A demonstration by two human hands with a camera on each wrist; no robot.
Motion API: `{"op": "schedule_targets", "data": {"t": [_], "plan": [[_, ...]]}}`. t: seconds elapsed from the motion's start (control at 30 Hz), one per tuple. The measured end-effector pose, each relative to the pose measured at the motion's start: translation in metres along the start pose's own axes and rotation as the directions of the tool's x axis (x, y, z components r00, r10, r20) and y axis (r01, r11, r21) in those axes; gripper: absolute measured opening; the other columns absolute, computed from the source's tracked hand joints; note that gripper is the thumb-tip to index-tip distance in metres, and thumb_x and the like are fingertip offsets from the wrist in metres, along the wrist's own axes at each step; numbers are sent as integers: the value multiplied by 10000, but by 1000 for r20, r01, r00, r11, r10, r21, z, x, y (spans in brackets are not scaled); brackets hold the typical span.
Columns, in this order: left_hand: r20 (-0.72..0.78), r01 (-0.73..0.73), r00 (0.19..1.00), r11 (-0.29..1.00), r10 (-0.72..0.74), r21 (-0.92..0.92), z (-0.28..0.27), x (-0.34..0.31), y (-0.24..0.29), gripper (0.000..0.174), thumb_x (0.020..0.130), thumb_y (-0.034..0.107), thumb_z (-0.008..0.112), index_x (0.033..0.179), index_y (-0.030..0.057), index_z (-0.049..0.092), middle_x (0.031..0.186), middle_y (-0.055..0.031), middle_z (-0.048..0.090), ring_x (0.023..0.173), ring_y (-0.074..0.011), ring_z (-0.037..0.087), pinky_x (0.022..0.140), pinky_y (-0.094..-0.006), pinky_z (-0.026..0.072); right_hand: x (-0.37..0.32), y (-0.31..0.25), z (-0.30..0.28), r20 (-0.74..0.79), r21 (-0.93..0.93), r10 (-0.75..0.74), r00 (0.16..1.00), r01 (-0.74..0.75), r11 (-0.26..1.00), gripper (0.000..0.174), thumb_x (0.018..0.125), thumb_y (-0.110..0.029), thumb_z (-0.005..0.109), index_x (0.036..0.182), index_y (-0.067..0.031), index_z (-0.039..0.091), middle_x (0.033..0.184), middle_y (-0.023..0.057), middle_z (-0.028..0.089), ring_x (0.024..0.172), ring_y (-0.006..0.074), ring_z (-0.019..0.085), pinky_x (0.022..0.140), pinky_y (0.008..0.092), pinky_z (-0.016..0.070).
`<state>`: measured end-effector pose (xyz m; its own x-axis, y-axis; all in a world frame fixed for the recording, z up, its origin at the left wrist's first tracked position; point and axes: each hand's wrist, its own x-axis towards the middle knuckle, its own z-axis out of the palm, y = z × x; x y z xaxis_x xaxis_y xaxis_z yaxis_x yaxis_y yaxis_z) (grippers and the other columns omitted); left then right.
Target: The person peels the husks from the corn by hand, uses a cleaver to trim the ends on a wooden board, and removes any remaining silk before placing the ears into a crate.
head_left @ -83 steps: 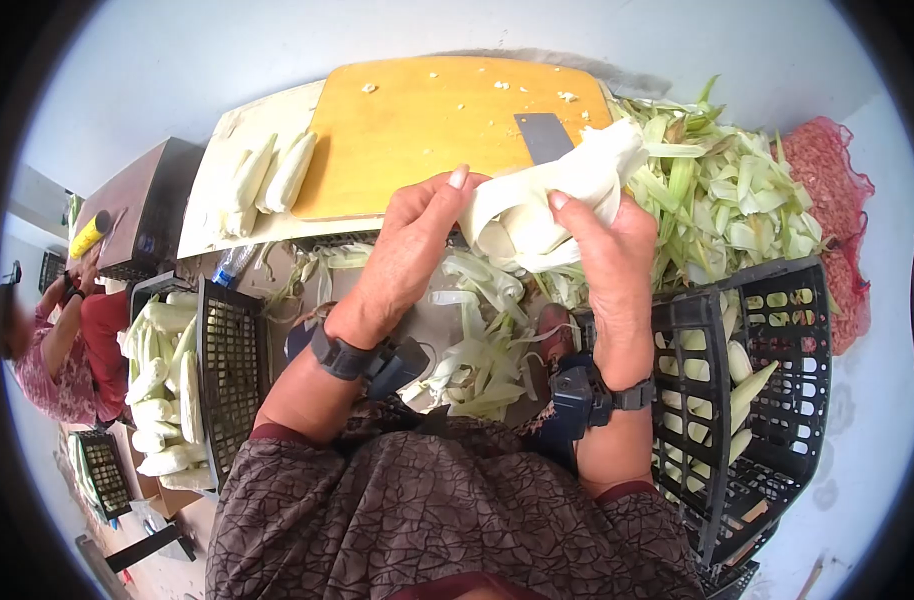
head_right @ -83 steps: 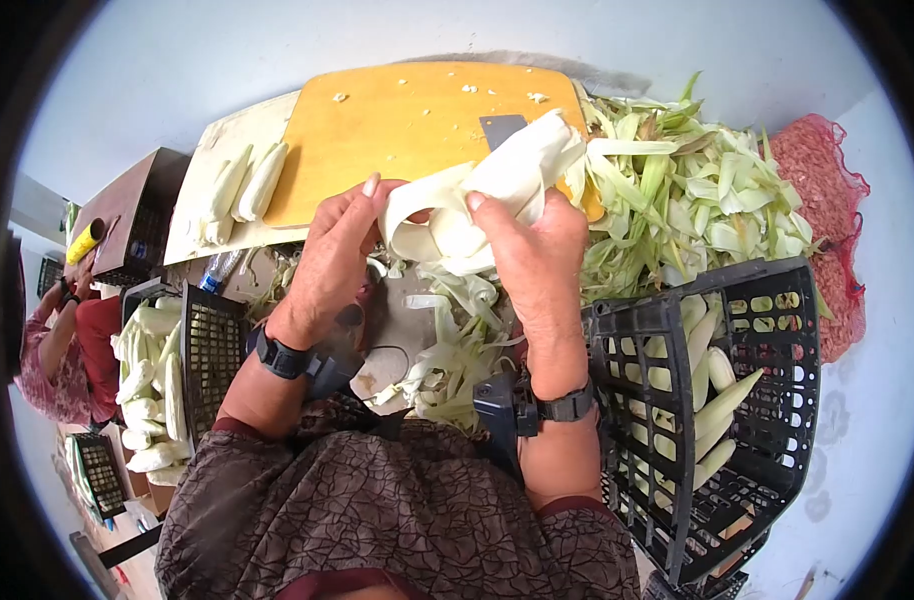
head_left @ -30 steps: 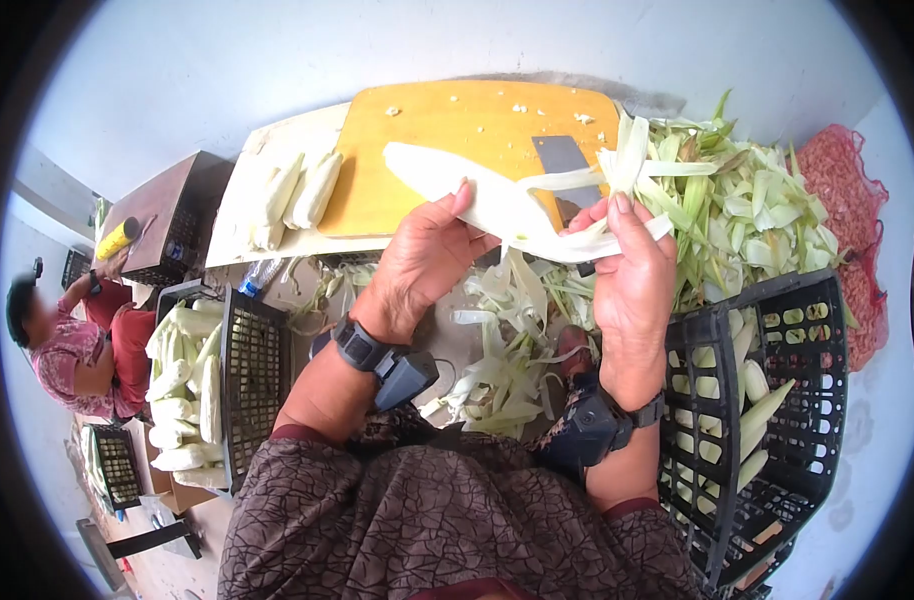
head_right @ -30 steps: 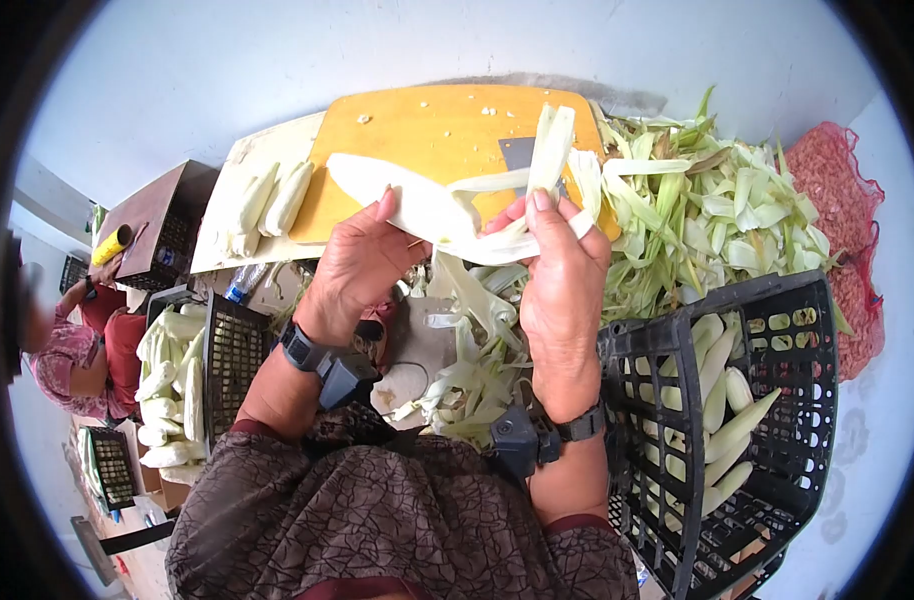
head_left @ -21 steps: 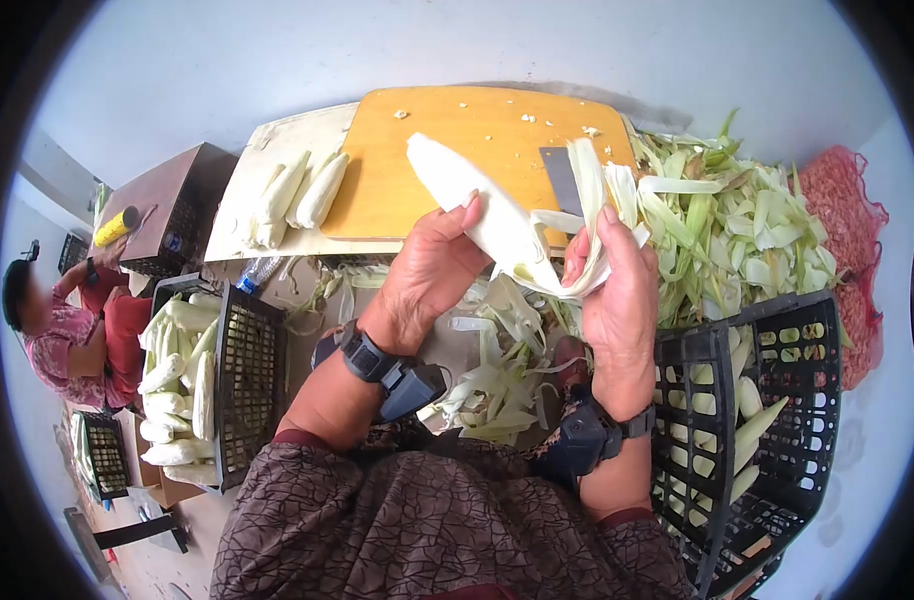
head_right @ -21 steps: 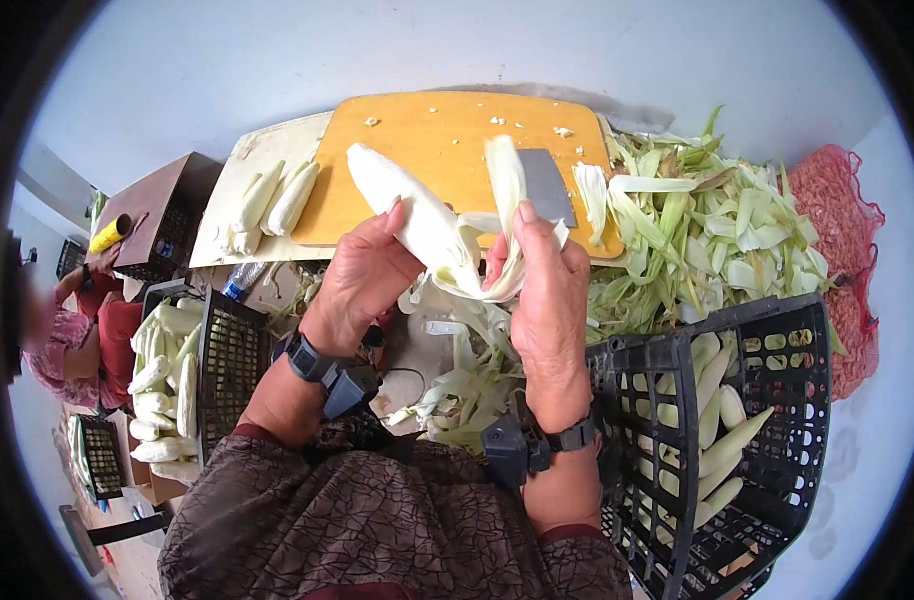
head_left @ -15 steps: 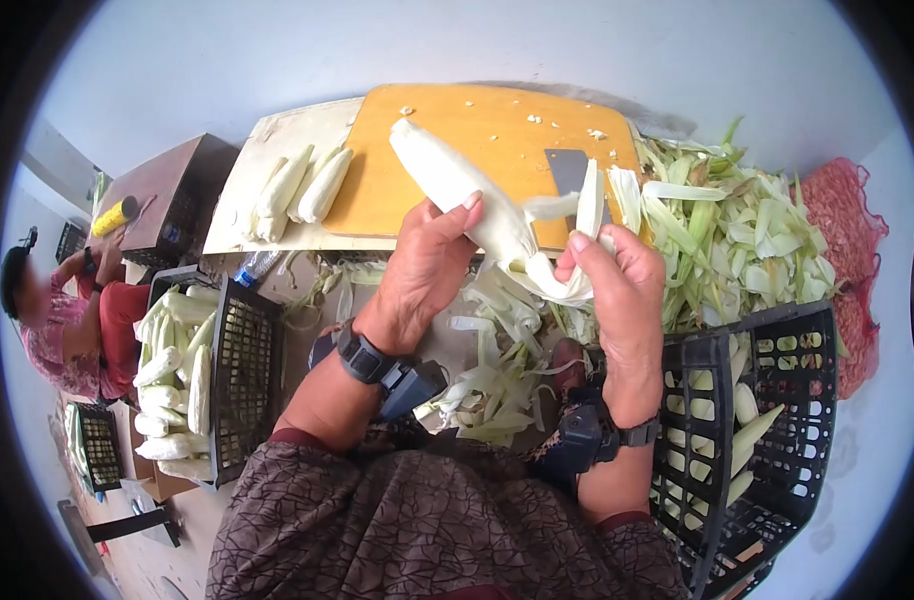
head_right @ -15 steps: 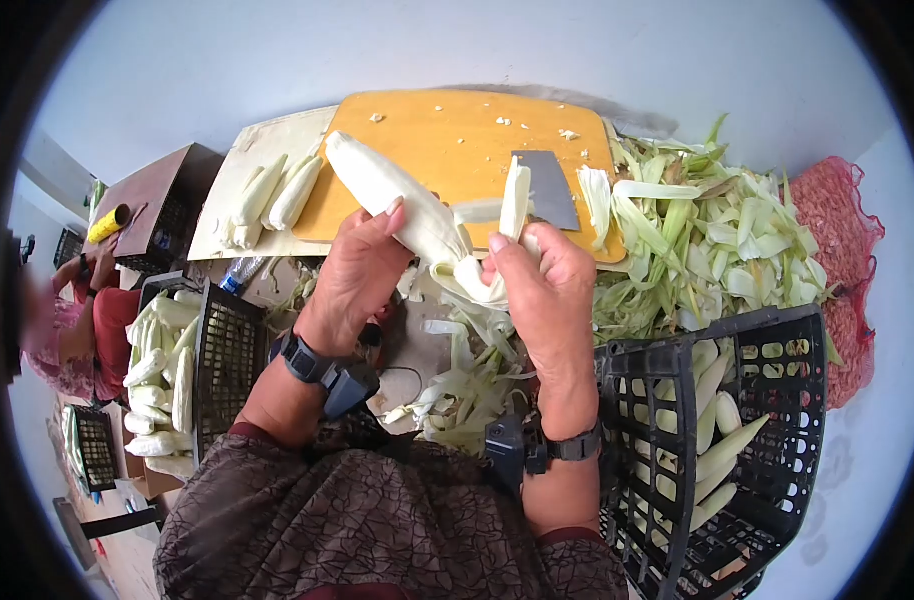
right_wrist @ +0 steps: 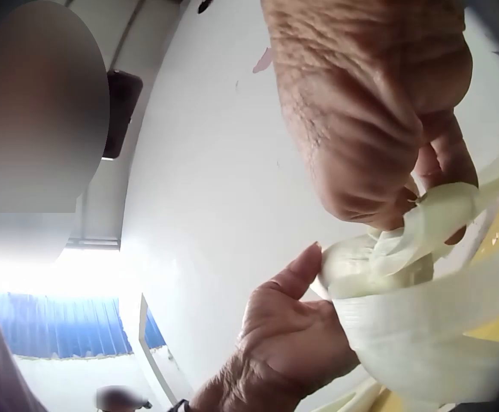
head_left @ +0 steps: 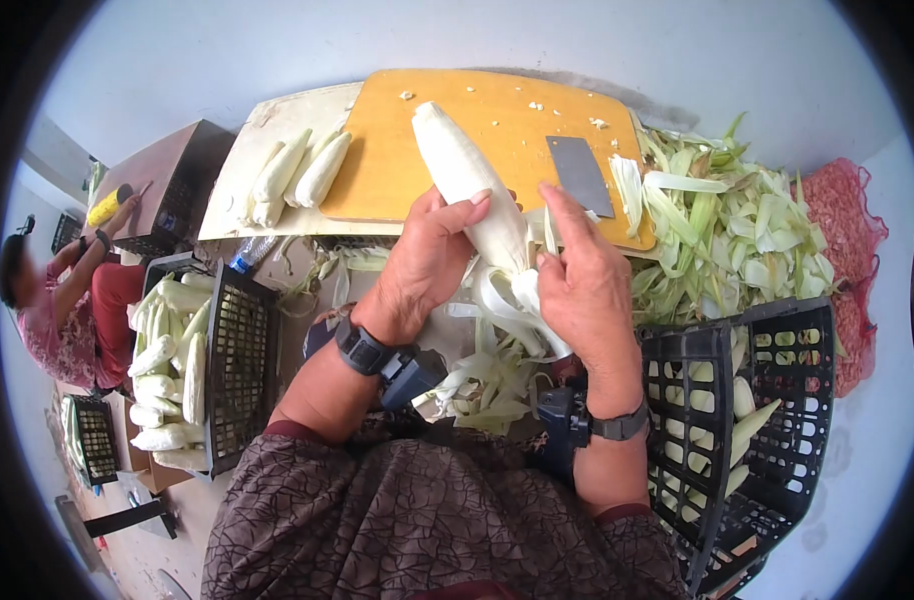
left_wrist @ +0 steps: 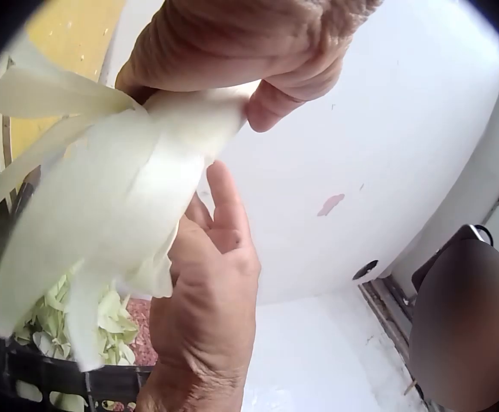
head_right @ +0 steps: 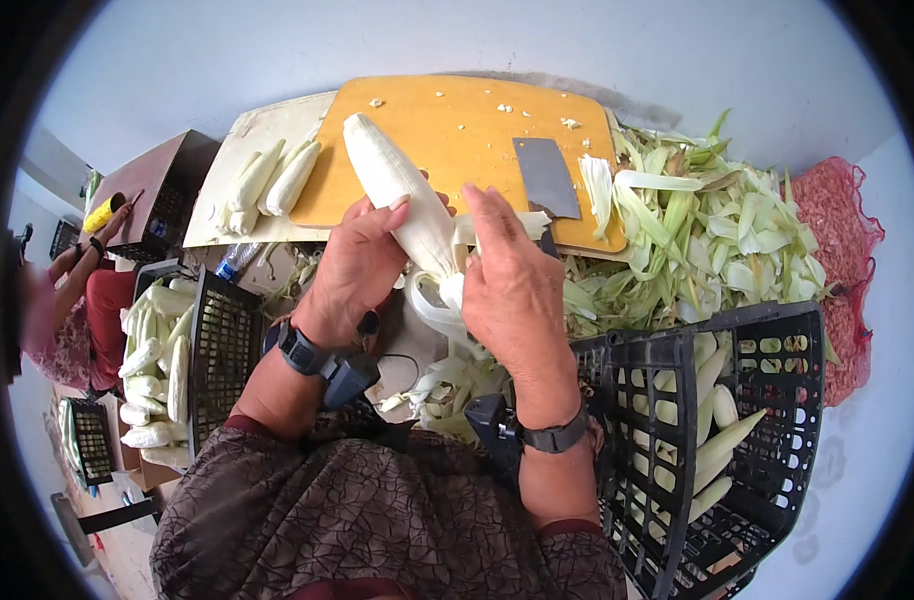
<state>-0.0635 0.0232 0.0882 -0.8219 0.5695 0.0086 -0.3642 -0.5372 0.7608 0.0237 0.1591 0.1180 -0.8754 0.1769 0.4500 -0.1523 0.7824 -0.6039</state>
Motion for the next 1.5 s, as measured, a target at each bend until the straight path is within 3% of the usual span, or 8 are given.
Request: {"op": "schedule_targets", "data": {"t": [0.3,0.83,0.93,1.03,1.1,1.3,1.37,1.5], "plan": [[92,85,993,986,-73,-142,-7,2,0,431,808,159,571,1174,-13,425,1080,-172,538,1029,-283,521,916,-420,401,-4,8,0,0,-82,-10,1000,10,997,163,734,-33,547,880,-28,621,694,143,587,657,324,580,606,395,454],[-221,-68,975,936,-10,-345,-10,12,16,411,844,233,559,1154,-4,431,1064,-201,544,1037,-328,520,929,-464,394,-3,9,-15,142,-41,43,989,-37,998,114,754,-45,565,835,1,630,649,158,576,544,246,557,551,309,427],[-156,-51,988,951,2,-305,-11,12,13,388,840,212,560,1143,2,437,1054,-183,550,1025,-306,526,923,-453,399,-4,11,-15,123,-25,152,981,-150,988,140,760,-105,572,862,-24,622,725,171,590,672,339,575,622,398,447],[-189,-132,977,978,101,-162,-7,11,9,366,837,170,552,1141,5,433,1062,-150,542,1034,-274,515,929,-433,391,-2,13,-18,-89,-194,251,964,-264,945,226,778,-174,611,939,-15,608,738,165,600,636,281,591,599,362,456],[-206,-188,964,978,166,-92,-2,10,7,340,835,117,530,1139,5,428,1074,-120,528,1044,-250,498,940,-418,378,-1,13,-22,-229,-5,280,932,-289,957,338,769,-240,653,1004,-6,587,750,143,604,592,197,585,564,318,459],[-143,-204,969,979,203,5,3,7,-1,329,826,44,514,1134,-13,413,1087,-101,519,1034,-210,495,924,-388,372,-8,-1,0,-93,126,220,971,-208,970,284,732,-287,688,790,-21,605,627,89,586,520,201,571,514,318,459],[-137,-202,969,979,205,34,7,6,-3,340,819,38,528,1133,-17,410,1084,-100,519,1029,-203,497,917,-378,374,-9,-5,10,-62,-72,53,997,-57,996,338,708,-331,696,757,-13,592,619,120,585,543,255,586,499,360,456],[-150,-204,966,977,210,54,13,5,-7,375,781,-16,563,1112,-24,389,1011,-109,517,906,-180,532,799,-326,453,-8,-9,18,-18,-202,42,999,-44,978,319,686,-286,717,718,6,593,609,125,584,508,232,577,487,329,454]]}}
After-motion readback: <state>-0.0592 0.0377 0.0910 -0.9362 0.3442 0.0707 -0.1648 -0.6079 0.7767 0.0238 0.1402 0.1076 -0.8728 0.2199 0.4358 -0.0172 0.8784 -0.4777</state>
